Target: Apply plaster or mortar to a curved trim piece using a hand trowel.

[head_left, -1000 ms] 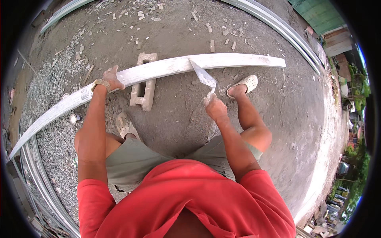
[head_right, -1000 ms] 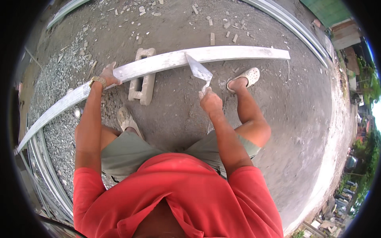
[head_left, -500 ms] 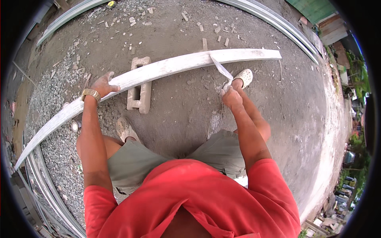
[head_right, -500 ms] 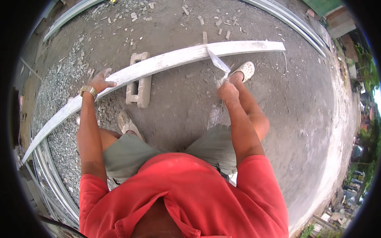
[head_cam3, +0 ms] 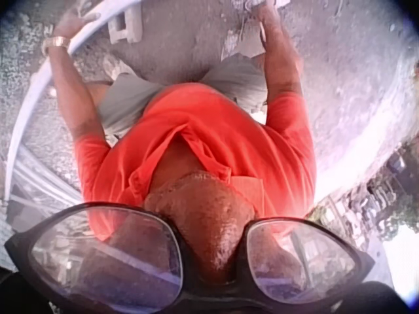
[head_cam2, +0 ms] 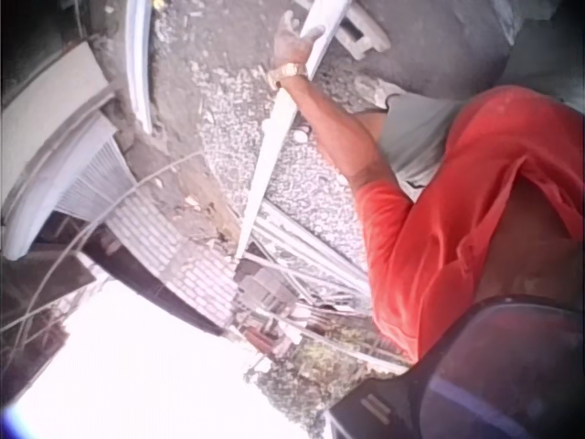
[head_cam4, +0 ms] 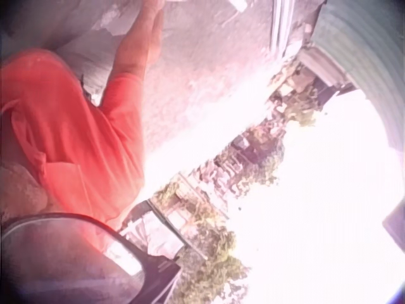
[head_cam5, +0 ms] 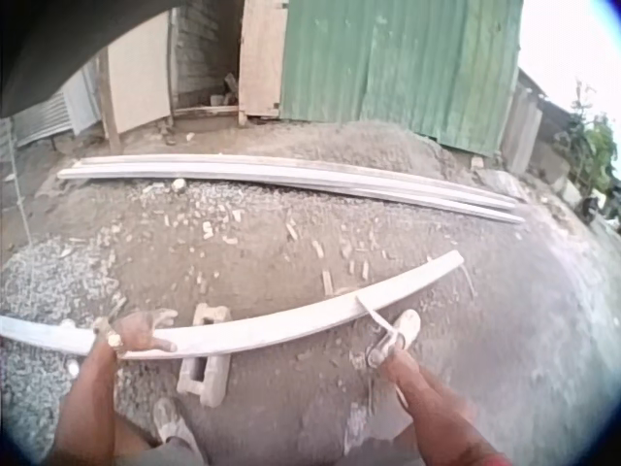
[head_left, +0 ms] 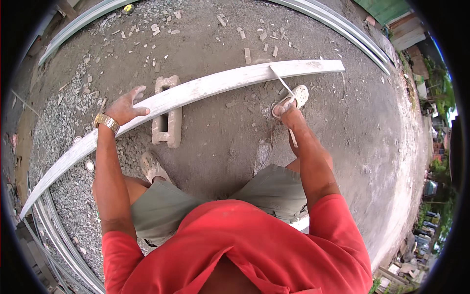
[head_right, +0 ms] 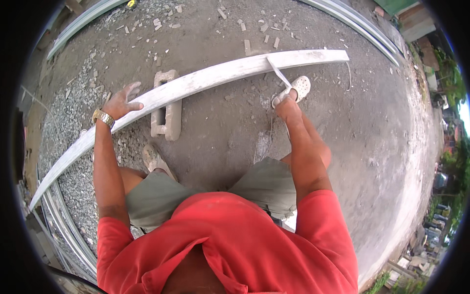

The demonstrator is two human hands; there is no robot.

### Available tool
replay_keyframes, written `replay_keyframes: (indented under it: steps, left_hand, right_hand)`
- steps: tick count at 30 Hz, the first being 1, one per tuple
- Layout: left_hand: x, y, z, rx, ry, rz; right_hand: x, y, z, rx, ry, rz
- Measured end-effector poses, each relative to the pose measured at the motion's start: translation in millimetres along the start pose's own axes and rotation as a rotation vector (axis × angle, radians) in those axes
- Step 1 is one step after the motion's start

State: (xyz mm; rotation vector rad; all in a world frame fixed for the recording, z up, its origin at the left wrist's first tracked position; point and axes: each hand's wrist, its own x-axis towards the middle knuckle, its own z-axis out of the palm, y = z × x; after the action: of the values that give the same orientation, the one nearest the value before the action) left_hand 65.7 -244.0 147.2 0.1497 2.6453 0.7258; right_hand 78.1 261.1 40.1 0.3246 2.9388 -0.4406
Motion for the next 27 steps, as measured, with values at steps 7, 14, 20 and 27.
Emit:
replay_keyframes:
  steps: [7,14,20,27]
  left_hand:
    - [7.8,2.7,-8.3,-0.008,0.013,-0.067]
    - [6.4,3.5,-8.5,-0.06,-0.021,-0.022]
    - [11.0,3.7,-8.1,-0.109,-0.011,-0.044]
    - [6.9,3.8,-6.0,-0.007,-0.05,-0.072]
  right_hand:
    - [-5.9,5.0,10.0,-0.085,-0.298,-0.228]
    - [16.7,20.3,-0.7,0.007,0.027,0.117]
    - [16.8,27.0,1.8,-0.086,-0.218,0.019]
    - [48.2,49.1,-30.8,-0.01,-0.113,0.216]
